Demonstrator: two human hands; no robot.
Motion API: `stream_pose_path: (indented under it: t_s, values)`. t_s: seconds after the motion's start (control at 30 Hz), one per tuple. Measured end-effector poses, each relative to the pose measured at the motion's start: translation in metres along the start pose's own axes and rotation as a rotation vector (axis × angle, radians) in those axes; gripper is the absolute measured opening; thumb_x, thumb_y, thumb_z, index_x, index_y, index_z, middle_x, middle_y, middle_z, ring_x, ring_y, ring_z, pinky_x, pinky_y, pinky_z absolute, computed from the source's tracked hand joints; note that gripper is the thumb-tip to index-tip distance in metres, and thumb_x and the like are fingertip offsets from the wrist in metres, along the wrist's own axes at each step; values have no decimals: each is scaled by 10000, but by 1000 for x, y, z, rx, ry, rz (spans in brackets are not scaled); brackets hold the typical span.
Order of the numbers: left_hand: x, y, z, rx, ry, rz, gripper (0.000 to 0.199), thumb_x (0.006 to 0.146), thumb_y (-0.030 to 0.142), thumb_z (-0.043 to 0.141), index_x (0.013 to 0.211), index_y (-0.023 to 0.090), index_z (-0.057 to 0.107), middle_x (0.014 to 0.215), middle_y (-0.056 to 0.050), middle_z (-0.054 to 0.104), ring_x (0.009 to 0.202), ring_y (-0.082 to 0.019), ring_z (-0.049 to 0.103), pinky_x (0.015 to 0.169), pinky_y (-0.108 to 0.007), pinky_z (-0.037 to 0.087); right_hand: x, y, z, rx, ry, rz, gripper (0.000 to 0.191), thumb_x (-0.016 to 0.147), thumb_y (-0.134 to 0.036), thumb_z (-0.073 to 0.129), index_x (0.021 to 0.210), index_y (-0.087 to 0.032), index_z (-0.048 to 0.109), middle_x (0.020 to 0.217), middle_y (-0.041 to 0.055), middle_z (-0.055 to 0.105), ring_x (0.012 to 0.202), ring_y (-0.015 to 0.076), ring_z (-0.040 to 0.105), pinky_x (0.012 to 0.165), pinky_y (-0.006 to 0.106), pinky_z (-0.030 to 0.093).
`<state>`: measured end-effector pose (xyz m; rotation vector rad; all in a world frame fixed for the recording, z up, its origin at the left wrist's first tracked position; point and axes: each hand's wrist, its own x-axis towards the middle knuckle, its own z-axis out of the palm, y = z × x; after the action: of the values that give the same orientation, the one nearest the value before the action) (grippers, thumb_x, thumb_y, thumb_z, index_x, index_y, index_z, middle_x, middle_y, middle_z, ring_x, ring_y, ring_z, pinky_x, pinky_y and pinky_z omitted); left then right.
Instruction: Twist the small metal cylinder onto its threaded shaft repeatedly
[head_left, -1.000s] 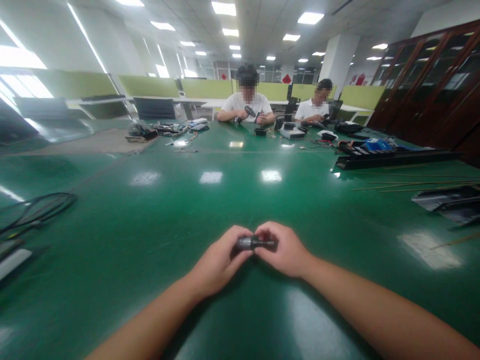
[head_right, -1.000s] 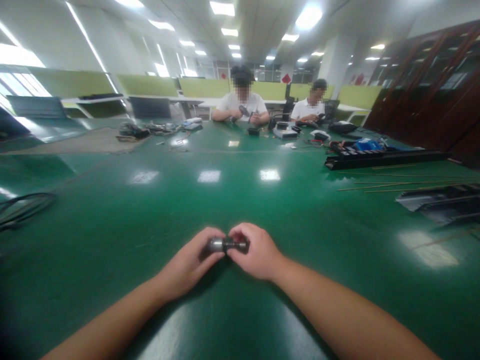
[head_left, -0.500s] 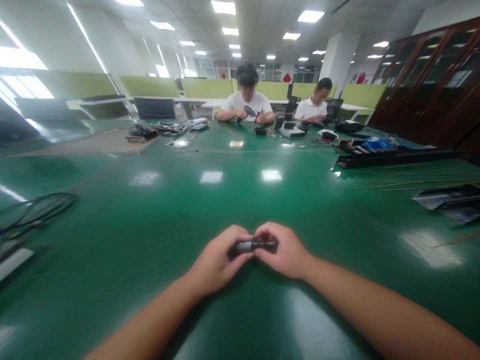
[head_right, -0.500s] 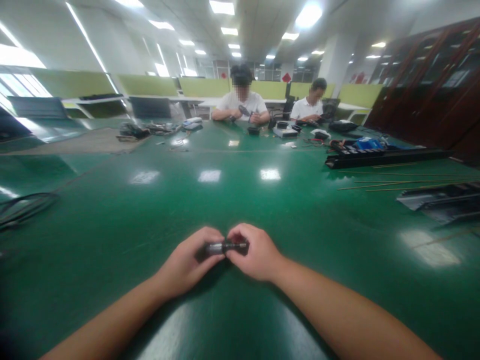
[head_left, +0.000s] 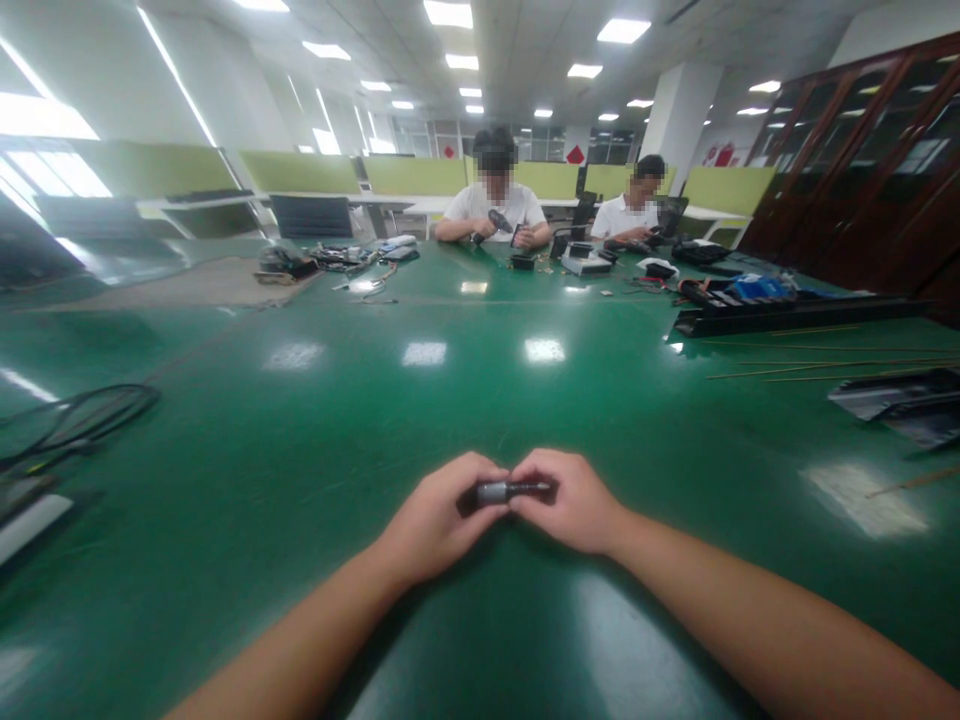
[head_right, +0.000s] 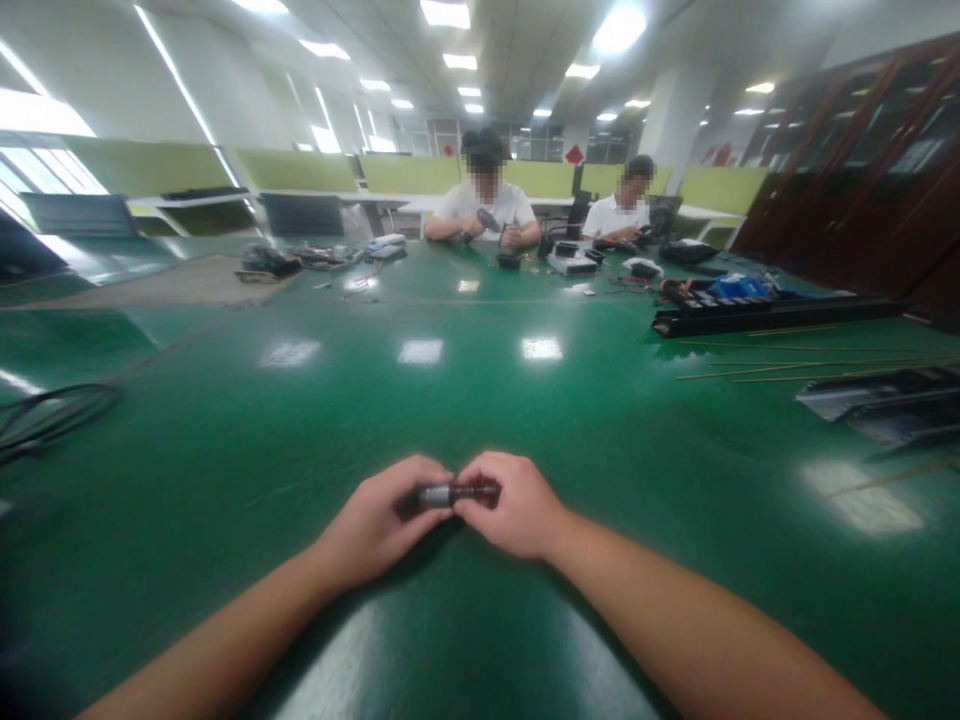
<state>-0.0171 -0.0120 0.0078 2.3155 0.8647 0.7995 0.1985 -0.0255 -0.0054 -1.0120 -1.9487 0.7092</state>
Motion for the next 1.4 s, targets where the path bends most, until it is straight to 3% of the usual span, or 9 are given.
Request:
stream_pose_path:
  t_s: [1.4]
  values:
    - [-3, 2, -3, 56, -10, -6, 216, 901, 243, 616, 1114, 207, 628, 1032, -70, 665, 942, -189, 622, 835, -311, 502, 1, 5, -1, 65, -36, 110, 36, 755, -188, 726, 782, -180, 704, 769, 7, 688, 709, 154, 611, 649, 246, 451]
